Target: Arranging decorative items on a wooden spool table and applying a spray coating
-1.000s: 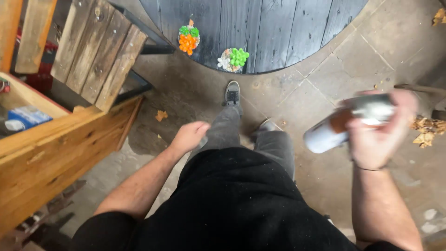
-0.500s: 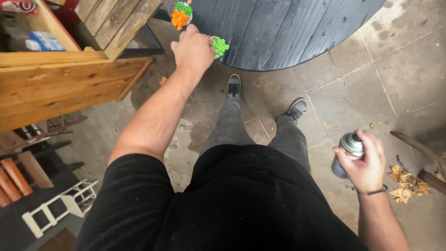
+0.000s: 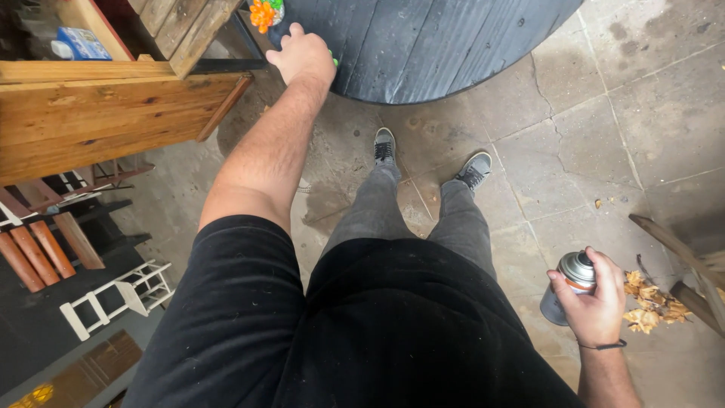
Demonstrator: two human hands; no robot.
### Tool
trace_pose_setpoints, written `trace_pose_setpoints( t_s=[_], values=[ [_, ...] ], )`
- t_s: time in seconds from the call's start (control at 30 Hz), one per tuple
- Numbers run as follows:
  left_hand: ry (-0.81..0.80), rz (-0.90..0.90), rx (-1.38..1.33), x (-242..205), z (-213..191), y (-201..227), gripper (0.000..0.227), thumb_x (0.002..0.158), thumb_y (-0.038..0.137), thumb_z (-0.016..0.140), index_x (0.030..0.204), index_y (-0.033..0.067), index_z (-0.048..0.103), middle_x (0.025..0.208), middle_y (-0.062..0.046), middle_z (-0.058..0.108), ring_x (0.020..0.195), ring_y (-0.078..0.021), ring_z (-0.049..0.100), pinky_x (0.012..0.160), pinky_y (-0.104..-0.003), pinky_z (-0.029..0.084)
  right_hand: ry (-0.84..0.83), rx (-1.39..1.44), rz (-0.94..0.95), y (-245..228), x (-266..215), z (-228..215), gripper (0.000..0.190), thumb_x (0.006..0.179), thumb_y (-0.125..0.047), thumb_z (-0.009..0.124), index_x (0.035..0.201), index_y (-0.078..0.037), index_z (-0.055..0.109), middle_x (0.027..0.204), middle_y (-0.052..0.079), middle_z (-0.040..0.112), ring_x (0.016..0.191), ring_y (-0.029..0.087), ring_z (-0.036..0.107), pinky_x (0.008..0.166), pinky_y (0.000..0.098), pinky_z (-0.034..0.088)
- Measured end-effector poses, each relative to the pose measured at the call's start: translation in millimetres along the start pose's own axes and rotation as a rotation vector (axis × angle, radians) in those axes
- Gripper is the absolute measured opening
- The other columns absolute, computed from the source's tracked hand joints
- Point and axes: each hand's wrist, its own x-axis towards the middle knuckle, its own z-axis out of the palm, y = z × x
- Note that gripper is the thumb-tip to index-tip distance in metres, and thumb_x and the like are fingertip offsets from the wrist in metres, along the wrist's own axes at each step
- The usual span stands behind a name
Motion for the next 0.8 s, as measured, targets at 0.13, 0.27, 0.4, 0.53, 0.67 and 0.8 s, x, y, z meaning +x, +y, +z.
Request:
trace_pose_setpoints(
  t_s=[0.13,0.27,0.4,0.53,0.67,0.8],
  values=[
    [0.02,-0.023,0.047,-1,0,7,0.035,0.086,0.017,0.065,0.12,0.0207,0.073,0.133,-0.001,0.047,0.116,-0.0251,0.051,0.092,-0.056,0.04,0.011,0.009,0.001,7,1,-8,0.07,0.081,-0.018,0.088,0.14,0.01,0.06,0.135,0.027,0.062,0.128,0.039,0.058,0.117,0.0472,0.045],
    [0.012,-0.059,0.076,5,3,9,0.035,0.087,0.018,0.064,0.12,0.0211,0.073,0.133,-0.001,0.048,0.116,-0.0233,0.051,0.092,-0.056,0.04,0.007,0.027,0.035,11,2,-14,0.07,0.082,-0.019,0.087,0.14,0.01,0.06,0.135,0.027,0.061,0.129,0.039,0.058,0.116,0.0476,0.045],
    [0.018,-0.071,0.082,10,6,10,0.035,0.087,0.02,0.066,0.12,0.0217,0.073,0.133,-0.001,0.048,0.116,-0.0234,0.052,0.093,-0.056,0.04,0.014,0.039,0.018,12,1,-18,0.069,0.082,-0.017,0.088,0.138,0.011,0.059,0.134,0.027,0.062,0.128,0.039,0.058,0.117,0.0471,0.044],
    [0.005,-0.061,0.094,10,2,13,0.036,0.086,0.015,0.063,0.12,0.0215,0.073,0.133,-0.001,0.048,0.116,-0.0238,0.052,0.092,-0.055,0.039,0.033,0.047,0.007,12,0,-17,0.068,0.083,-0.016,0.087,0.138,0.011,0.059,0.134,0.027,0.061,0.127,0.039,0.058,0.117,0.0473,0.045],
    [0.023,-0.021,0.128,5,1,14,0.036,0.087,0.013,0.063,0.12,0.0195,0.073,0.132,-0.003,0.049,0.114,-0.0266,0.053,0.092,-0.056,0.038,0.038,0.054,0.009,12,-1,-15,0.068,0.083,-0.016,0.087,0.139,0.011,0.06,0.134,0.027,0.062,0.128,0.039,0.058,0.118,0.0472,0.044],
    [0.034,0.016,0.147,4,3,15,0.033,0.088,0.012,0.061,0.117,0.0189,0.074,0.127,-0.003,0.052,0.111,-0.027,0.054,0.093,-0.055,0.038,0.038,0.05,0.016,14,-3,-11,0.069,0.083,-0.018,0.087,0.139,0.01,0.06,0.136,0.026,0.062,0.129,0.038,0.057,0.118,0.0479,0.044]
  ],
)
